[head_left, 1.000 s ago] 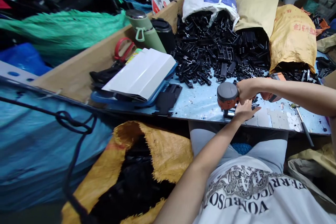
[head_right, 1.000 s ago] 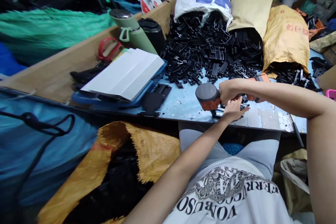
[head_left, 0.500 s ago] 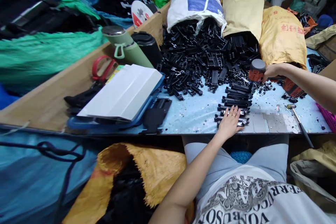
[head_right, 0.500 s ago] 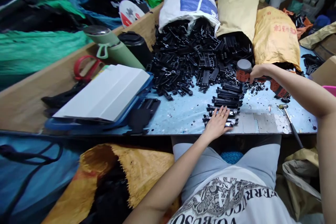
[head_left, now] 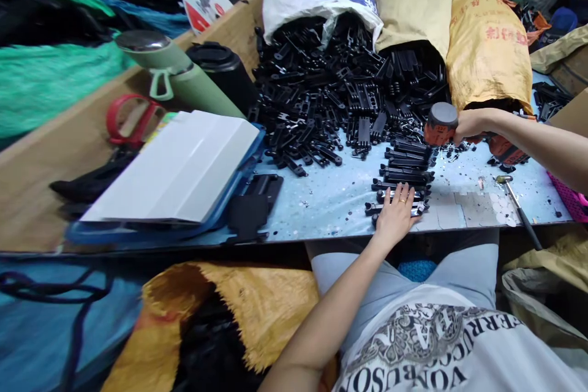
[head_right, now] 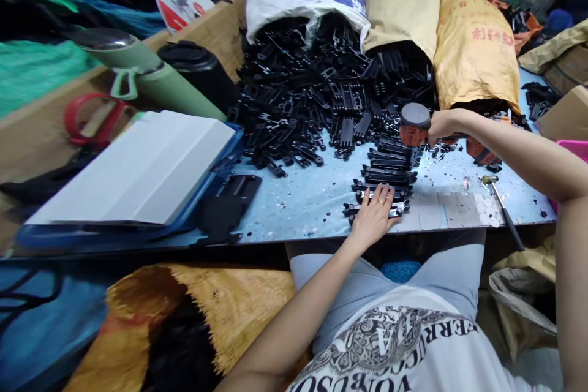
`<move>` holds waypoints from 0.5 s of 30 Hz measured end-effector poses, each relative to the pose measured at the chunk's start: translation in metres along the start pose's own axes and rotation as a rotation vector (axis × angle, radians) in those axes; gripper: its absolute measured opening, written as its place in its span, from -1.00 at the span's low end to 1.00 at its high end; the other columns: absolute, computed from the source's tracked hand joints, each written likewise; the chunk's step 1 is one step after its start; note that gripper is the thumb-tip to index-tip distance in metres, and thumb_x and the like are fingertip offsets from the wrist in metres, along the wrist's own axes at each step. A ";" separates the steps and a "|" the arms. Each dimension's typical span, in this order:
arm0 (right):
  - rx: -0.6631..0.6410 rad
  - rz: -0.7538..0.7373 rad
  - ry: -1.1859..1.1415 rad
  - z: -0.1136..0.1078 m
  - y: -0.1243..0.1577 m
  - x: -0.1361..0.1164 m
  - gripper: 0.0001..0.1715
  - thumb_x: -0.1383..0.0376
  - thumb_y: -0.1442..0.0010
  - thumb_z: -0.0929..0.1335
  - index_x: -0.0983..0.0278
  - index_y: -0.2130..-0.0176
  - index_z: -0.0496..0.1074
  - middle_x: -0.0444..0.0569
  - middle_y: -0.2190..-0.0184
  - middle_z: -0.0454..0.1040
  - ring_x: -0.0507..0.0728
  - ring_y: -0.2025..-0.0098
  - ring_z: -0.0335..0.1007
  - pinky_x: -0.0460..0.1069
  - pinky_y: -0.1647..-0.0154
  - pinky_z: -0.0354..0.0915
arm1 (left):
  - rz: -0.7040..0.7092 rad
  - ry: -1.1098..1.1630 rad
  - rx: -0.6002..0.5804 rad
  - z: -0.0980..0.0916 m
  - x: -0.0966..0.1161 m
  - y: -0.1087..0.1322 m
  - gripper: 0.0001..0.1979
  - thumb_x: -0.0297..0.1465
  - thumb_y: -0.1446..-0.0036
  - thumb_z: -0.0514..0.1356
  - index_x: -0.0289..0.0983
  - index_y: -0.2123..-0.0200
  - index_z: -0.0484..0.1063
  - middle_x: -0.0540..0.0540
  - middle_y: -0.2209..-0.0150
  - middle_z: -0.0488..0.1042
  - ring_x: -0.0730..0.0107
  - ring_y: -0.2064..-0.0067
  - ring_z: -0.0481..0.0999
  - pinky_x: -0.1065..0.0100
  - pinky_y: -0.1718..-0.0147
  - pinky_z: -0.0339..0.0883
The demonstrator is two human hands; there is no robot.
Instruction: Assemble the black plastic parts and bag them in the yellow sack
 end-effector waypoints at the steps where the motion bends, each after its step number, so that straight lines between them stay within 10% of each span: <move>1: -0.010 0.008 0.012 0.004 0.002 -0.003 -0.64 0.23 0.13 0.46 0.40 0.33 0.44 -0.13 0.63 0.33 0.01 0.59 0.24 -0.09 0.54 0.17 | 0.002 0.004 0.005 0.000 0.000 0.000 -0.24 -0.09 -0.12 0.05 -0.33 -0.28 -0.08 -0.25 -0.30 -0.02 0.07 -0.33 -0.18 0.00 -0.27 -0.34; 15: -0.049 -0.033 0.051 0.032 0.035 -0.024 -0.70 0.32 0.09 0.41 0.41 0.29 0.47 -0.11 0.64 0.36 0.02 0.62 0.29 -0.09 0.60 0.23 | 0.004 -0.006 0.020 0.002 0.001 -0.003 -0.26 -0.10 -0.14 0.02 -0.39 -0.28 -0.06 -0.30 -0.28 0.01 0.04 -0.32 -0.12 -0.02 -0.26 -0.36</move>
Point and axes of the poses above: each hand's wrist, its own y-axis away from the middle knuckle, its own z-axis out of the palm, x = y × z, the point moved 10 cm from there along -y, towards the middle knuckle
